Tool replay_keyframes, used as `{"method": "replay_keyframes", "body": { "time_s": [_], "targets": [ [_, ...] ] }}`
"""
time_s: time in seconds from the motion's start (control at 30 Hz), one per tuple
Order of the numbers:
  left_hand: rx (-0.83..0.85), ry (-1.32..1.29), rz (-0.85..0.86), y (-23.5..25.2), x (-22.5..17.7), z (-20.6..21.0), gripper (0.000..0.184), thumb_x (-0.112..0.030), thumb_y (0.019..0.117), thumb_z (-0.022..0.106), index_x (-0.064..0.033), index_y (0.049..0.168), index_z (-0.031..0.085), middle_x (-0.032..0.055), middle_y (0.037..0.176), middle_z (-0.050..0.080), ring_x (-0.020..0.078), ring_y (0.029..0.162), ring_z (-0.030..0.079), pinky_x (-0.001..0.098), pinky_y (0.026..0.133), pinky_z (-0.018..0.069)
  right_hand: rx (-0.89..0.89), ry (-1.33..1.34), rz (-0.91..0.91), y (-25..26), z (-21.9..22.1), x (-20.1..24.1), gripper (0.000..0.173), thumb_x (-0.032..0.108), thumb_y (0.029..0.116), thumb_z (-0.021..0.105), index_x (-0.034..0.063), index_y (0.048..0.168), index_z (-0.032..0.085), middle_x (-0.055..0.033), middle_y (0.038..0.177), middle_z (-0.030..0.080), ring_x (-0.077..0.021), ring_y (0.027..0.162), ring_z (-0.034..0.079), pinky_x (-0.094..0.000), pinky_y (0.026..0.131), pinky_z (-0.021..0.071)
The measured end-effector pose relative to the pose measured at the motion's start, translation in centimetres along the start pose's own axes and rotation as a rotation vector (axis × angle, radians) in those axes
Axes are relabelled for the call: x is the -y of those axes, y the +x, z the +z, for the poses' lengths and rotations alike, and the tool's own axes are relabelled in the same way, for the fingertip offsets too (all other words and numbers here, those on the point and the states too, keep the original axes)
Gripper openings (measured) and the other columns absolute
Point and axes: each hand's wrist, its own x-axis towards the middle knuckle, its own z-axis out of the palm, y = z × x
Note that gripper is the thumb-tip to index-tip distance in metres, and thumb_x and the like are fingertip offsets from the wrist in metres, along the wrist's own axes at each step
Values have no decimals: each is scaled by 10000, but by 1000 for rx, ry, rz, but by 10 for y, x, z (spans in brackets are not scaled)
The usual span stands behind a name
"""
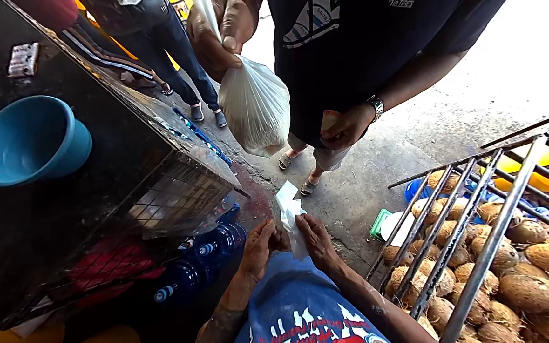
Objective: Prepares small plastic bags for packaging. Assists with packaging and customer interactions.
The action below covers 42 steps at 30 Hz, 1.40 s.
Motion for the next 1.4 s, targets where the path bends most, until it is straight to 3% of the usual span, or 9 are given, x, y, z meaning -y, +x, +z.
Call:
{"method": "replay_keyframes", "body": {
  "time_s": [0.13,0.23,0.37,0.5,0.67,0.8,1.03,1.27,1.4],
  "targets": [
    [72,179,75,-3,-3,6,181,-131,962,667,-15,1093,619,49,914,707,136,753,686,283,681,596,-14,-9,-30,-1,3,1,330,183,1073,487,96,762,552,62,604,503,-18,530,496,-198,524,449],
    [17,138,117,-2,-1,10,87,-25,960,640,2,1037,669,59,881,723,131,731,688,279,673,596,4,1,-44,-2,5,1,239,152,1054,522,67,839,587,52,653,540,-21,567,525,-198,548,467],
    [-43,87,136,-1,0,5,127,-41,1000,560,-15,947,671,38,780,706,105,643,668,259,622,591,137,36,-96,-5,1,4,167,109,1045,538,-26,1108,611,-27,892,656,-82,796,642,-258,740,560],
    [-40,80,132,-1,1,4,267,-104,1057,465,-39,893,665,13,700,665,77,581,629,237,571,563,227,29,-59,-3,3,4,152,112,1036,565,-18,1010,640,-41,813,688,-118,730,687,-308,706,604],
    [34,-14,213,0,-12,0,77,-51,1001,587,-17,973,649,61,835,718,142,730,702,314,724,613,274,-25,-86,25,6,21,213,154,1071,491,13,996,632,5,768,629,-72,677,623,-263,655,558],
    [11,-54,308,1,-25,-15,30,-27,953,637,-33,977,653,48,840,712,138,729,701,315,710,617,384,0,-116,42,24,30,173,143,1058,524,12,1000,621,1,773,630,-73,685,625,-258,661,559],
    [16,-111,332,-5,-53,-72,64,-64,971,616,-97,964,670,25,863,718,108,741,695,293,717,609,466,85,-108,60,83,19,106,37,999,584,-8,1066,653,-24,917,725,-85,818,694,-290,783,601],
    [185,-147,368,-14,-72,-150,59,-133,930,737,-151,979,710,-4,964,697,98,844,681,291,766,602,377,347,192,68,159,3,194,143,1026,483,81,944,647,-14,793,679,-98,707,655,-298,677,577],
    [170,179,536,-11,-74,-173,174,-364,923,714,-202,863,693,-95,996,635,15,994,582,214,857,494,242,79,-251,86,198,-20,315,135,1076,376,-45,1239,577,-55,1165,641,-68,1075,612,-273,967,524]
  ]
}}
